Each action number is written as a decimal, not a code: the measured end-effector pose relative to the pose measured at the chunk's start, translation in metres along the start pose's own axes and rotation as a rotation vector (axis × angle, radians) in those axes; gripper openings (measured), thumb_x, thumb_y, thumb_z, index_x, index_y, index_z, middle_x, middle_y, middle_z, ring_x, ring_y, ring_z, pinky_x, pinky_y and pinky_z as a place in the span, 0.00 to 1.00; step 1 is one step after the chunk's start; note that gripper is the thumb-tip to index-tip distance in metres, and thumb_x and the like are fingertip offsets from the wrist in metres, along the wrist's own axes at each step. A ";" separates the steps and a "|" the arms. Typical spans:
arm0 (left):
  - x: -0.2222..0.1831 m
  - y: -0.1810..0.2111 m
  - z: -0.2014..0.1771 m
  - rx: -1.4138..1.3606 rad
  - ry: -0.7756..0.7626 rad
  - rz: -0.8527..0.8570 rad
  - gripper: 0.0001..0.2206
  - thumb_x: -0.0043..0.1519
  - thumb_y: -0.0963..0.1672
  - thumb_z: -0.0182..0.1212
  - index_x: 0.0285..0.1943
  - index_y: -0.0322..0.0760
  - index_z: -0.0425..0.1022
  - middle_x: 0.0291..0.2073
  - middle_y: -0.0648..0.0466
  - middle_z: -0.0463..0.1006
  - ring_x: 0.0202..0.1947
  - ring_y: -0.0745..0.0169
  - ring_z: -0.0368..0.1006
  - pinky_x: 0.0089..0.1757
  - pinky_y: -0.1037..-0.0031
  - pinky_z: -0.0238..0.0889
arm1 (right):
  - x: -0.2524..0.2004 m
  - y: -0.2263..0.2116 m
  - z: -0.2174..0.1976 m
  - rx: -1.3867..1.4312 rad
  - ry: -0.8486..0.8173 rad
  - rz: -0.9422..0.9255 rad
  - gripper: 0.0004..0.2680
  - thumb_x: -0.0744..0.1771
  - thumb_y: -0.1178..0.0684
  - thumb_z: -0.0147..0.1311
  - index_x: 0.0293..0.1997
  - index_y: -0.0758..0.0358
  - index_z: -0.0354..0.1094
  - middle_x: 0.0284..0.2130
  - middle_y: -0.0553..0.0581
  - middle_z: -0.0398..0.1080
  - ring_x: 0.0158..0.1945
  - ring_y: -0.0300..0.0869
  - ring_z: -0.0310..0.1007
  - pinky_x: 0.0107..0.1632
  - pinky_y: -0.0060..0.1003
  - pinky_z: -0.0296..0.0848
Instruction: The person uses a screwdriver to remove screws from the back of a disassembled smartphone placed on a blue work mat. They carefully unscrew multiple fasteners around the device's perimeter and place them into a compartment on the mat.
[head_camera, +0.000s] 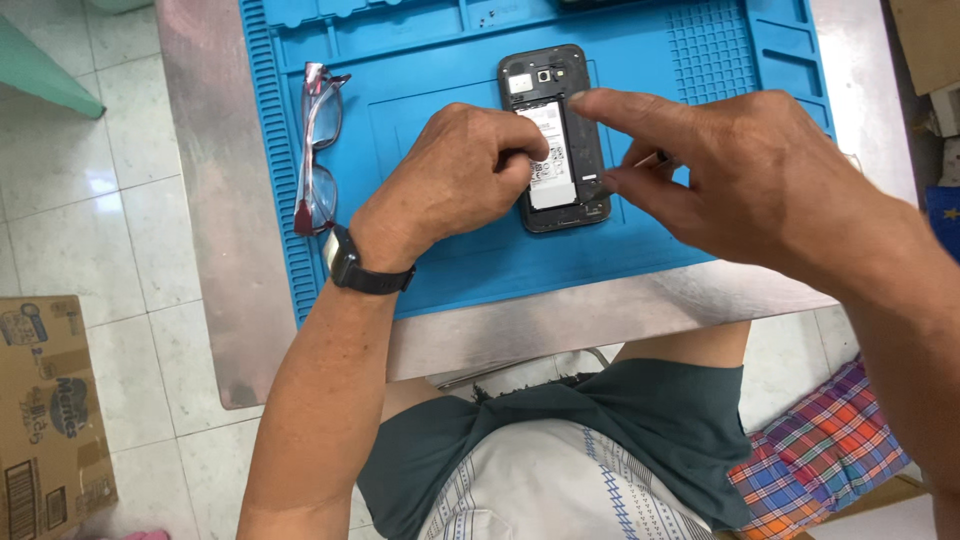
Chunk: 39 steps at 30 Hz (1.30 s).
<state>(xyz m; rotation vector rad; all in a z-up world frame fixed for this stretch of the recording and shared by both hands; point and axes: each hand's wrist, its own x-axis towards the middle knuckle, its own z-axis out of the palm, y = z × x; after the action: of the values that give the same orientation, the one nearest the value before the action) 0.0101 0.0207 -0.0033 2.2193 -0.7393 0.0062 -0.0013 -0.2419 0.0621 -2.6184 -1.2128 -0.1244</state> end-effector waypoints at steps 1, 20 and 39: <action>0.000 0.000 0.000 0.000 -0.002 0.001 0.11 0.55 0.38 0.48 0.33 0.39 0.79 0.24 0.55 0.80 0.25 0.55 0.71 0.32 0.62 0.62 | -0.004 0.005 0.005 0.000 0.001 0.002 0.21 0.70 0.55 0.67 0.73 0.54 0.68 0.35 0.48 0.81 0.25 0.47 0.74 0.30 0.48 0.70; 0.004 0.002 0.002 -0.021 0.015 -0.053 0.08 0.60 0.44 0.60 0.37 0.43 0.85 0.29 0.56 0.83 0.33 0.56 0.80 0.36 0.64 0.73 | 0.085 0.057 0.088 1.269 0.755 0.654 0.05 0.71 0.59 0.59 0.51 0.66 0.74 0.28 0.61 0.74 0.28 0.44 0.80 0.33 0.34 0.85; 0.002 -0.006 0.006 -0.098 0.035 -0.081 0.09 0.60 0.48 0.61 0.33 0.47 0.86 0.19 0.59 0.75 0.25 0.60 0.76 0.34 0.65 0.73 | 0.095 0.042 0.099 0.861 0.615 0.546 0.03 0.73 0.61 0.60 0.51 0.68 0.77 0.32 0.64 0.77 0.23 0.35 0.71 0.29 0.27 0.72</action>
<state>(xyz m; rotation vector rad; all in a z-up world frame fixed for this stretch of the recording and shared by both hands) 0.0138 0.0188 -0.0114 2.1488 -0.6178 -0.0303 0.0900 -0.1718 -0.0238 -1.8265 -0.2188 -0.2193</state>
